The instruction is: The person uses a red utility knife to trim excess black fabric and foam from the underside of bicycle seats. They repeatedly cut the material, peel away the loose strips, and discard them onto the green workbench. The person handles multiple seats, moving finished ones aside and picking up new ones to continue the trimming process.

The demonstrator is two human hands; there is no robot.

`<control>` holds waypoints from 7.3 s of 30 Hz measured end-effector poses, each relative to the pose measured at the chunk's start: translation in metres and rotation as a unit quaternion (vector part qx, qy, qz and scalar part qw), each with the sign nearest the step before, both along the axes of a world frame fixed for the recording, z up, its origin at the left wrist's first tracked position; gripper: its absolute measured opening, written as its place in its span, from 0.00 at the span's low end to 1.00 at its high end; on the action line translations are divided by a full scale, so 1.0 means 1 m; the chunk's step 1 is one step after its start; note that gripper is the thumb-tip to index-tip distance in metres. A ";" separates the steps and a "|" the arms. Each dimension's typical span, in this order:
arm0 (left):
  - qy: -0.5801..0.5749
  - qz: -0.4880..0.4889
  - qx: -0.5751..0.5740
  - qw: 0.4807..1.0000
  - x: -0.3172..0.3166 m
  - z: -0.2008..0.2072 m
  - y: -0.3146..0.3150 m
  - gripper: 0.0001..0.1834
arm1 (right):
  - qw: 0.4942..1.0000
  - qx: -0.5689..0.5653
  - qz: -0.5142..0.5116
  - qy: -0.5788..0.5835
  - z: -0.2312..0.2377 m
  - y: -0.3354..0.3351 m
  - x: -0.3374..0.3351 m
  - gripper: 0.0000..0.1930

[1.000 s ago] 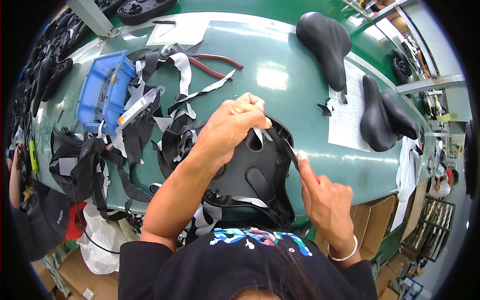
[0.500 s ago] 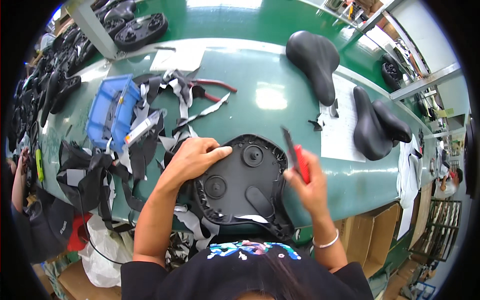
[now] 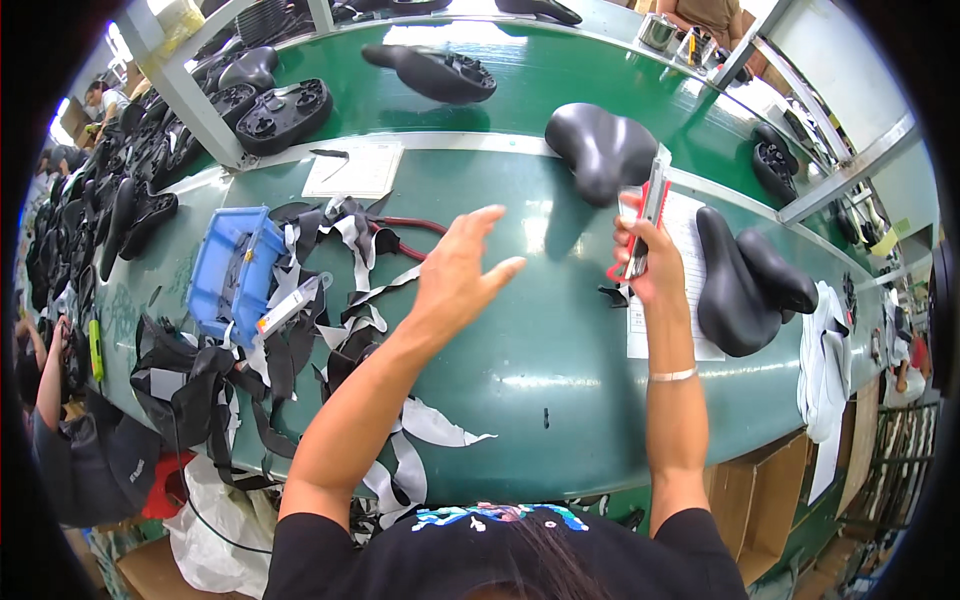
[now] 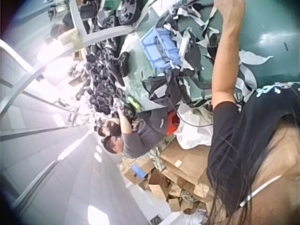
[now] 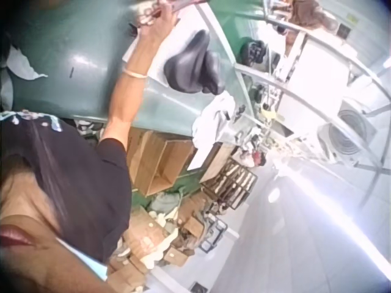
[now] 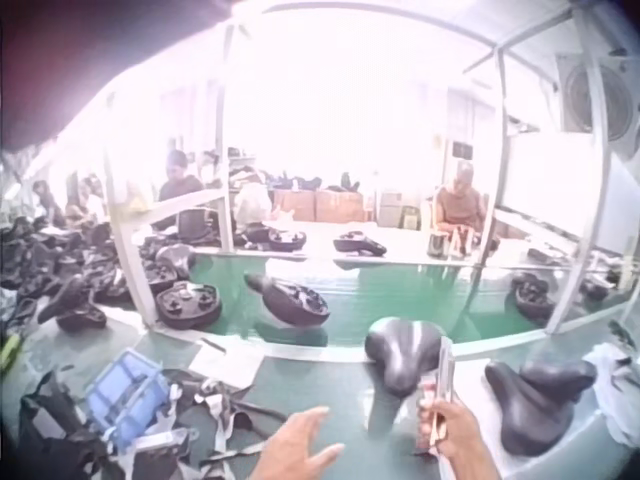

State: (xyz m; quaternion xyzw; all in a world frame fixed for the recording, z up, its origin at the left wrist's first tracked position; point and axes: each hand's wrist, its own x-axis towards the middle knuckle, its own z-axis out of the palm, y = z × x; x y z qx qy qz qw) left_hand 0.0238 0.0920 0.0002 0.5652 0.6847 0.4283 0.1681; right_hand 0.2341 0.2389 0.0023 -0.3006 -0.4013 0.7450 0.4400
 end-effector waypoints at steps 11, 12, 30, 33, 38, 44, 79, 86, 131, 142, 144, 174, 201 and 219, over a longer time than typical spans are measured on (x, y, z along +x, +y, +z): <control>0.205 -0.021 0.004 0.978 0.031 -0.040 0.131 0.38 | 0.994 0.035 -0.008 -0.108 0.033 -0.140 0.018 0.20; 0.153 -0.041 0.001 0.987 0.021 -0.037 0.131 0.37 | 0.993 0.026 -0.011 -0.118 0.029 -0.147 0.026 0.20; -0.549 0.150 -0.002 0.822 0.005 -0.028 -0.121 0.29 | 0.972 -0.028 -0.005 -0.234 -0.023 -0.196 0.035 0.17; -0.535 0.071 -0.059 0.840 -0.010 -0.008 -0.116 0.27 | 0.950 0.085 0.000 -0.300 -0.012 -0.202 0.040 0.17; -0.439 0.029 -0.132 0.888 -0.030 0.039 -0.085 0.24 | 0.685 0.622 0.071 -0.371 0.019 -0.163 0.051 0.25; -0.334 -0.019 -0.184 0.924 -0.033 0.035 -0.057 0.24 | 0.531 0.644 0.202 -0.512 0.036 -0.152 0.046 0.29; 0.114 -0.158 0.006 0.981 0.013 0.013 -0.078 0.09 | 0.733 0.543 0.101 -0.397 0.021 -0.152 0.046 0.28; -0.105 -0.066 0.076 0.989 0.006 0.010 -0.077 0.09 | 0.607 0.569 0.151 -0.534 0.017 -0.178 0.037 0.30; 0.129 -0.192 -0.187 0.955 -0.066 0.057 -0.067 0.20 | 0.442 0.569 0.224 -0.656 0.079 -0.174 0.008 0.24; -0.665 -0.090 0.029 0.741 -0.063 0.018 -0.062 0.11 | 0.454 0.582 0.256 -0.624 0.070 -0.179 0.006 0.24; -0.742 -0.081 0.107 0.656 -0.071 0.029 -0.068 0.08 | 0.529 0.528 0.239 -0.620 0.067 -0.199 0.018 0.24; 0.182 0.085 -0.053 0.978 0.062 -0.006 -0.115 0.15 | 0.766 0.478 0.048 -0.428 0.020 -0.194 0.020 0.23; -0.454 0.109 0.084 0.880 0.029 0.001 -0.135 0.16 | 0.618 0.504 0.205 -0.567 0.043 -0.215 0.020 0.25; -0.542 0.154 -0.024 0.826 -0.103 0.005 -0.067 0.22 | 0.939 0.210 -0.154 -0.223 0.027 -0.071 -0.008 0.12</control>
